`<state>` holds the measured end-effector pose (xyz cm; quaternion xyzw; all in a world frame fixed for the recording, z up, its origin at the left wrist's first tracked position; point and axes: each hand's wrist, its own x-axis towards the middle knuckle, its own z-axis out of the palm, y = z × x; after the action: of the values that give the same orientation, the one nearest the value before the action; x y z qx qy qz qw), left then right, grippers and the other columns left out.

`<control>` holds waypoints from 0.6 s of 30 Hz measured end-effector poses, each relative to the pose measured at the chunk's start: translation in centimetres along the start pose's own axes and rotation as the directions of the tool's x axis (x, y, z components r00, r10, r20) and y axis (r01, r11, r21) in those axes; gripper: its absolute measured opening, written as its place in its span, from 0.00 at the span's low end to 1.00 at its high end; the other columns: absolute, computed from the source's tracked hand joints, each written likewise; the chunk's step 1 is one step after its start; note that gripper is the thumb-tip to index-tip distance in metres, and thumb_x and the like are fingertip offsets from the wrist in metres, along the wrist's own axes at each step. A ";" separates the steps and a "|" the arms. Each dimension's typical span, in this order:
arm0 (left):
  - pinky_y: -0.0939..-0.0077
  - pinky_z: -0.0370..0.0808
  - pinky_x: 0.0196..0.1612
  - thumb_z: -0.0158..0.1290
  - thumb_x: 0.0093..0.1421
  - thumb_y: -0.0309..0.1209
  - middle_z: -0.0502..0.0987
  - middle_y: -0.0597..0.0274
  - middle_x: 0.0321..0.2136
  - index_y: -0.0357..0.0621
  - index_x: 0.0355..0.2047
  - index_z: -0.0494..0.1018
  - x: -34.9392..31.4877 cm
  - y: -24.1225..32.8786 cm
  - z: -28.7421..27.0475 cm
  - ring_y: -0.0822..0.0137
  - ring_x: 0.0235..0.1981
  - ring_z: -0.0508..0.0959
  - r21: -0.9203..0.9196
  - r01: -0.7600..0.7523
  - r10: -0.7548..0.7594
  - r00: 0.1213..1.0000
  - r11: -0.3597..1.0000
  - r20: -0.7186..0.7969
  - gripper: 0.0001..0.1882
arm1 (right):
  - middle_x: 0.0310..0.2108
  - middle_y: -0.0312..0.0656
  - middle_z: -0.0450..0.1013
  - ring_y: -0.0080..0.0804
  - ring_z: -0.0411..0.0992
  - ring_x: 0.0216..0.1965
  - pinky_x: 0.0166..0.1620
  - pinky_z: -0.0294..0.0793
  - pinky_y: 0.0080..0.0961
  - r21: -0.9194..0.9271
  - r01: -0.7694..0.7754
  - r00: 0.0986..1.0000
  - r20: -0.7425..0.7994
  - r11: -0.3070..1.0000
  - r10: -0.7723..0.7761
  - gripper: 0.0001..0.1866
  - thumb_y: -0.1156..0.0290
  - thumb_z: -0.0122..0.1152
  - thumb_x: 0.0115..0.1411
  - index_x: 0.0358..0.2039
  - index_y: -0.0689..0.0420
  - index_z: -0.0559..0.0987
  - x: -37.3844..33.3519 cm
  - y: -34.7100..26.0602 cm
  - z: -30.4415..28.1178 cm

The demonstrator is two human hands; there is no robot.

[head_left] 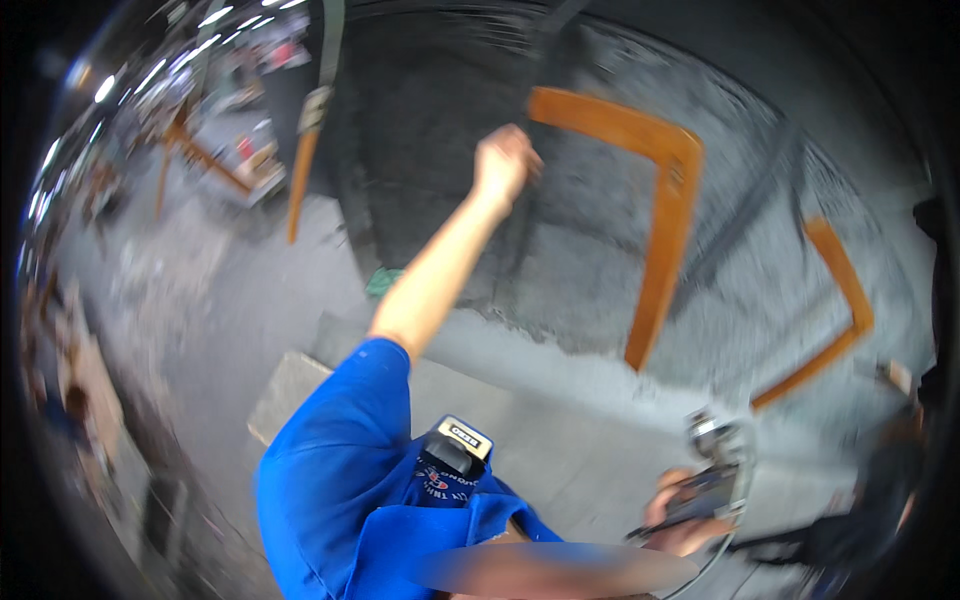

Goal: The person holds a wooden chair leg in the left hand and uses a spray gun in the right hand to apply finish. The person rotates the leg to coat all sides and then places it on a hanging rack before repeating the process with another leg.

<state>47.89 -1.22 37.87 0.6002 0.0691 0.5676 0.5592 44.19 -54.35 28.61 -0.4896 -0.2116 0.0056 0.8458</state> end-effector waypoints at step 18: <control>0.69 0.81 0.32 0.50 0.70 0.51 0.85 0.57 0.32 0.42 0.50 0.81 -39.3 -5.9 -33.4 0.65 0.30 0.84 0.616 0.758 -0.756 0.529 0.216 -0.386 0.26 | 0.13 0.36 0.67 0.22 0.65 0.15 0.20 0.62 0.21 -0.743 -0.301 0.539 0.385 0.598 0.750 0.42 0.33 0.35 0.71 0.32 0.63 0.82 -0.7 13.2 11.7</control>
<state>12.21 -7.46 0.72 0.6551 0.5706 0.1446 0.4737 41.89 -37.96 22.44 -0.7321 -0.3205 0.3845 0.4620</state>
